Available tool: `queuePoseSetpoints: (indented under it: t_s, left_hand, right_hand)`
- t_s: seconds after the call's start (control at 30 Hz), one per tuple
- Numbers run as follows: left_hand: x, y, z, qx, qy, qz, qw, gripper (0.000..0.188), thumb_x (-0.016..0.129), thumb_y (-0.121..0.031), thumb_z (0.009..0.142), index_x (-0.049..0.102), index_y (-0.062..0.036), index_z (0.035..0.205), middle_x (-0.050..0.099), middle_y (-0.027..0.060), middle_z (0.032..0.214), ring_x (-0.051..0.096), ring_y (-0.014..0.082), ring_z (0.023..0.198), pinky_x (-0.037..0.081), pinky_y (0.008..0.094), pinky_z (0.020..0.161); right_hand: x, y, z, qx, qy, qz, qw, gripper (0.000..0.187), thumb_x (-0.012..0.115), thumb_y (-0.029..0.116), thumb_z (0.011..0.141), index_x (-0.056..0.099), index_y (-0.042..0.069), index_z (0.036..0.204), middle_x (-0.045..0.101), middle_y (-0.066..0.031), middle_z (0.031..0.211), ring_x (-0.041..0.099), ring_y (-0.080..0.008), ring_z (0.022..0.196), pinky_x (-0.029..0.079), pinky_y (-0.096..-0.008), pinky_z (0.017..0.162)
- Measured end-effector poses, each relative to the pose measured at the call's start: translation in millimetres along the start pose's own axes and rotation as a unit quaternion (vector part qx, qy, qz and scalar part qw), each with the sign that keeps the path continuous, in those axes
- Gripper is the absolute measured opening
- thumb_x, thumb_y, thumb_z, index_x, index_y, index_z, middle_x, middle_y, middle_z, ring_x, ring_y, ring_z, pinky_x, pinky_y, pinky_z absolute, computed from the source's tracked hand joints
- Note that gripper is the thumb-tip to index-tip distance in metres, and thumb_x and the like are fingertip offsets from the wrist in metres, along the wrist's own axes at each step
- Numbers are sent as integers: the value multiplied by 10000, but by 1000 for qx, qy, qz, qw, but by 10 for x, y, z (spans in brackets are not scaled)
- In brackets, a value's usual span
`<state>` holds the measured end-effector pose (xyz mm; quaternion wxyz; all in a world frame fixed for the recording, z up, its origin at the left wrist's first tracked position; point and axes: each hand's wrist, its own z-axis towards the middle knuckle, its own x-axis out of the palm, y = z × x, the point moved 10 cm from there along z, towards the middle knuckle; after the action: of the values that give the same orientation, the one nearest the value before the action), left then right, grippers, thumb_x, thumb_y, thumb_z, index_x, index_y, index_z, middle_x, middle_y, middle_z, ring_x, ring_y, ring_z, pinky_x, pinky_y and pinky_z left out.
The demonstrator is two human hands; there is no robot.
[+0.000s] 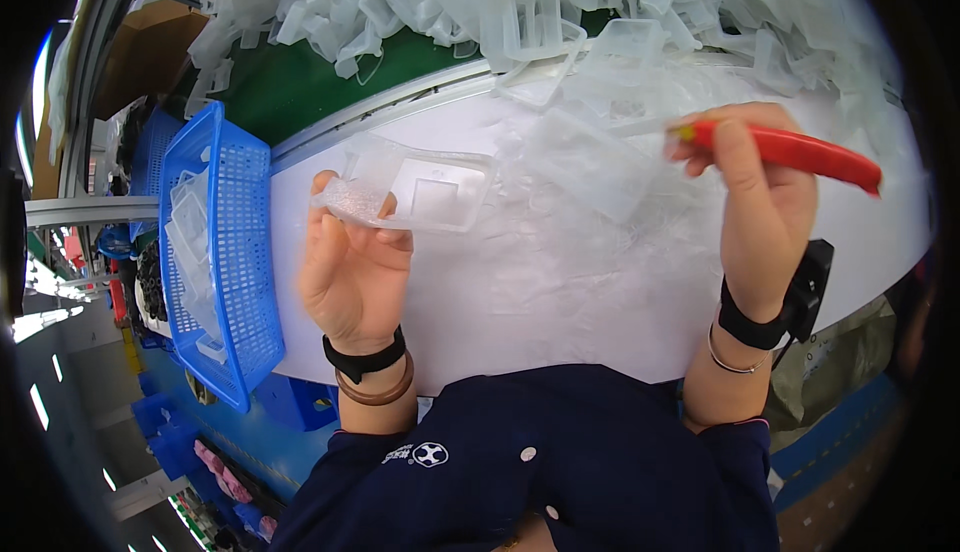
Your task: Trimming excess material from molded plastic components using a hand tool.
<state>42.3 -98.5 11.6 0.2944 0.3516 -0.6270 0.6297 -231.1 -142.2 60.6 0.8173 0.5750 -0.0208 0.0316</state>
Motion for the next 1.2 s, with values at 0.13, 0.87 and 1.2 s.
queuePoseSetpoints:
  t_s: [0.13, 0.87, 1.2]
  left_hand:
    - [-9, 56, -6, -16, 21, -8, 1000, 357, 535, 0, 800, 422, -104, 1122, 567, 64, 982, 552, 164, 813, 441, 278, 708]
    - [297, -224, -124, 242, 30, 499, 832, 293, 554, 120, 717, 531, -9, 979, 537, 122, 1058, 494, 137, 909, 381, 228, 758]
    - [-550, -1442, -204, 292, -102, 67, 949, 234, 521, -74, 852, 480, 19, 1062, 551, 128, 994, 577, 224, 914, 493, 299, 776]
  right_hand:
    - [635, -238, -214, 53, 192, -24, 980, 127, 577, 103, 813, 589, -20, 843, 584, -149, 966, 568, -149, 760, 434, -229, 649]
    - [1048, 183, -405, -144, 253, -135, 947, 139, 698, 71, 649, 614, 38, 755, 538, -153, 1064, 529, -312, 1017, 410, -385, 867]
    - [696, 301, -308, -159, 151, -144, 965, 134, 658, 35, 674, 606, 16, 796, 569, -189, 1042, 566, -292, 927, 449, -336, 795]
